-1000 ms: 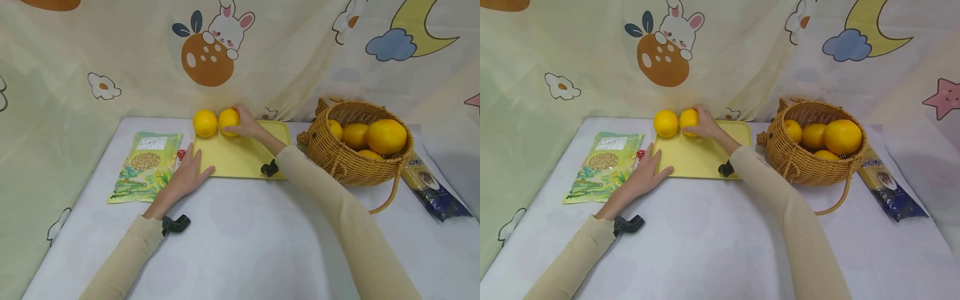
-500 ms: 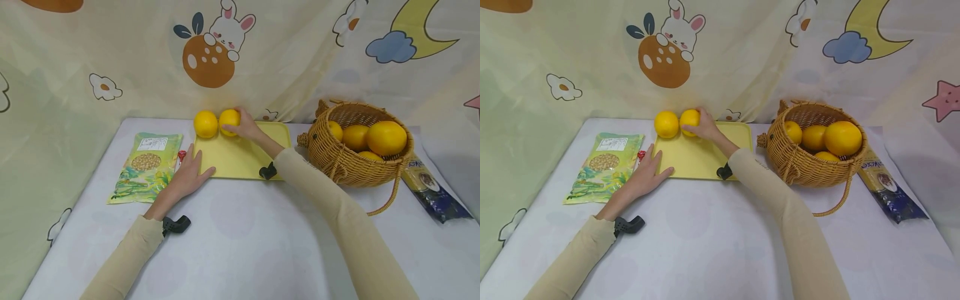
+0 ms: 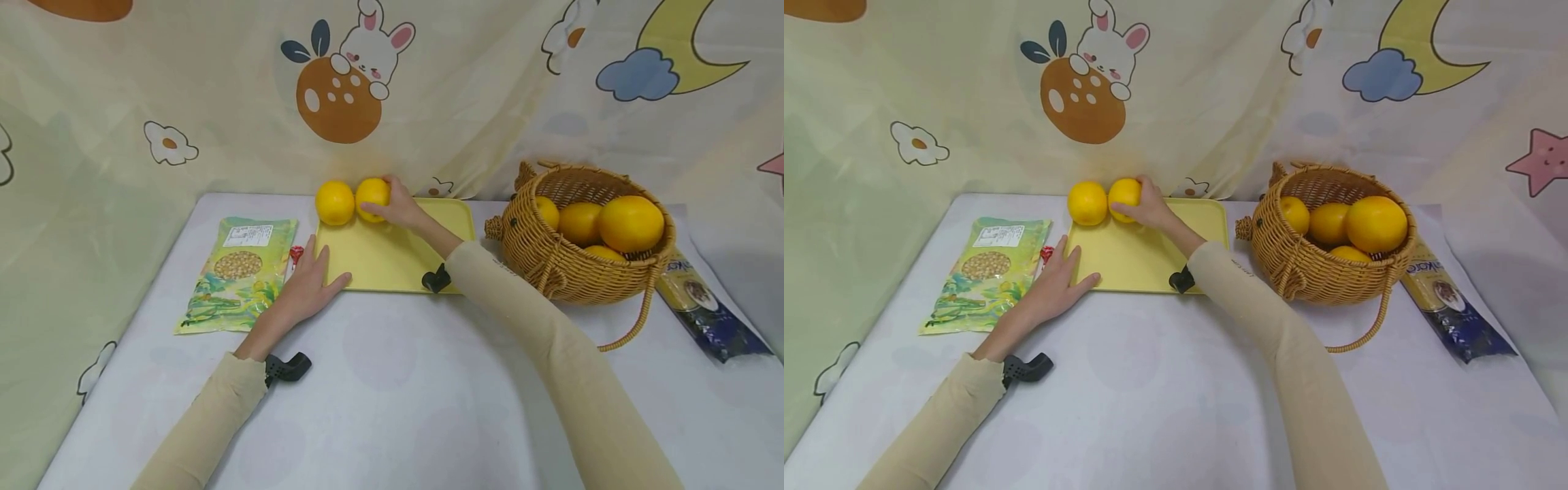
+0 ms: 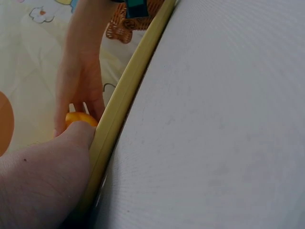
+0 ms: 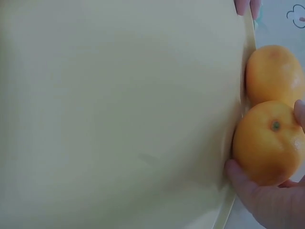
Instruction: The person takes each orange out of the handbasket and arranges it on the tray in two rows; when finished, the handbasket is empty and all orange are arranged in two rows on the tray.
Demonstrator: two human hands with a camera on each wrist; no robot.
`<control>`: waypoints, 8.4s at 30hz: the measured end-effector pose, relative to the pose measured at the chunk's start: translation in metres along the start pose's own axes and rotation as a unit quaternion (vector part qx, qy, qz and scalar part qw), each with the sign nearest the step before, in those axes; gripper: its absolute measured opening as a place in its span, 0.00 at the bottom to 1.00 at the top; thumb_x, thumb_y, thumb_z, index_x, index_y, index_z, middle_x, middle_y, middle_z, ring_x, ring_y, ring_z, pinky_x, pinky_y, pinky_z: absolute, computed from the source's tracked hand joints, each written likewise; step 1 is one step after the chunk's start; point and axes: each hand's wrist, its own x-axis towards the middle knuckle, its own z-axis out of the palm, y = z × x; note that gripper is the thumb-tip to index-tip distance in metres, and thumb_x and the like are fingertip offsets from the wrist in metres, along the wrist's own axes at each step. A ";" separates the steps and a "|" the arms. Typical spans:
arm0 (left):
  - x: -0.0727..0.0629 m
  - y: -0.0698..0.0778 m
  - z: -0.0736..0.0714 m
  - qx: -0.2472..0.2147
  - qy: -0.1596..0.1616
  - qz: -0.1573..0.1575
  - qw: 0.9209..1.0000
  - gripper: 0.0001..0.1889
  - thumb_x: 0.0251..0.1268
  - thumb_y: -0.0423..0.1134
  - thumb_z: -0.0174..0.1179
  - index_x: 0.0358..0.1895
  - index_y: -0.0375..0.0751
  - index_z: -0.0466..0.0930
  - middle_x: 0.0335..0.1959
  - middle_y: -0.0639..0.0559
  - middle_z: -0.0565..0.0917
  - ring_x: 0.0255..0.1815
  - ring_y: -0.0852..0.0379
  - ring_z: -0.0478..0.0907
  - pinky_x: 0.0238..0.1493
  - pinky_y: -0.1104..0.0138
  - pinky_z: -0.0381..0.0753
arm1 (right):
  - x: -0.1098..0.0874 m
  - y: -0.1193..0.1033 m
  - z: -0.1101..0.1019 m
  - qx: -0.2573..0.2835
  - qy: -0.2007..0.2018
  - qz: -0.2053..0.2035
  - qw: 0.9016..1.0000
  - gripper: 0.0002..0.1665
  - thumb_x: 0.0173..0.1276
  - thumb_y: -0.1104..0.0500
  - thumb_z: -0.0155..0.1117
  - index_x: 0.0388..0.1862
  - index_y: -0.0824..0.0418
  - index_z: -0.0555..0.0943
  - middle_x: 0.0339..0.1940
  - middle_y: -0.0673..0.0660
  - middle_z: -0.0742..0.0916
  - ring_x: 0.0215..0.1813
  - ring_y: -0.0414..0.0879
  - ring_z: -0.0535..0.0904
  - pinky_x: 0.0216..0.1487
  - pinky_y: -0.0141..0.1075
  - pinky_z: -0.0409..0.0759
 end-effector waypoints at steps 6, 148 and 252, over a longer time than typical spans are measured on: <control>0.001 0.002 0.002 0.002 0.001 0.004 1.000 0.47 0.68 0.65 0.46 0.77 0.34 0.45 0.80 0.41 0.28 0.81 0.40 0.36 0.77 0.44 0.50 | -0.002 0.000 -0.004 -0.007 -0.001 0.001 1.000 0.51 0.63 0.43 0.66 0.74 0.63 0.52 0.70 0.64 0.67 0.65 0.55 0.68 0.69 0.44 0.68; -0.001 0.004 0.004 0.007 -0.008 0.005 1.000 0.48 0.69 0.66 0.44 0.77 0.30 0.43 0.79 0.38 0.27 0.81 0.37 0.34 0.77 0.43 0.46 | -0.101 0.102 -0.275 -0.144 -0.315 0.109 0.932 0.51 0.70 0.47 0.60 0.79 0.64 0.45 0.80 0.66 0.51 0.79 0.65 0.47 0.74 0.61 0.56; 0.001 0.001 0.002 0.006 -0.009 0.005 1.000 0.48 0.69 0.66 0.44 0.77 0.31 0.43 0.79 0.38 0.28 0.81 0.38 0.35 0.78 0.45 0.46 | -0.017 0.042 -0.061 0.041 0.037 -0.080 0.995 0.48 0.55 0.52 0.75 0.71 0.56 0.61 0.70 0.58 0.67 0.63 0.53 0.68 0.66 0.48 0.69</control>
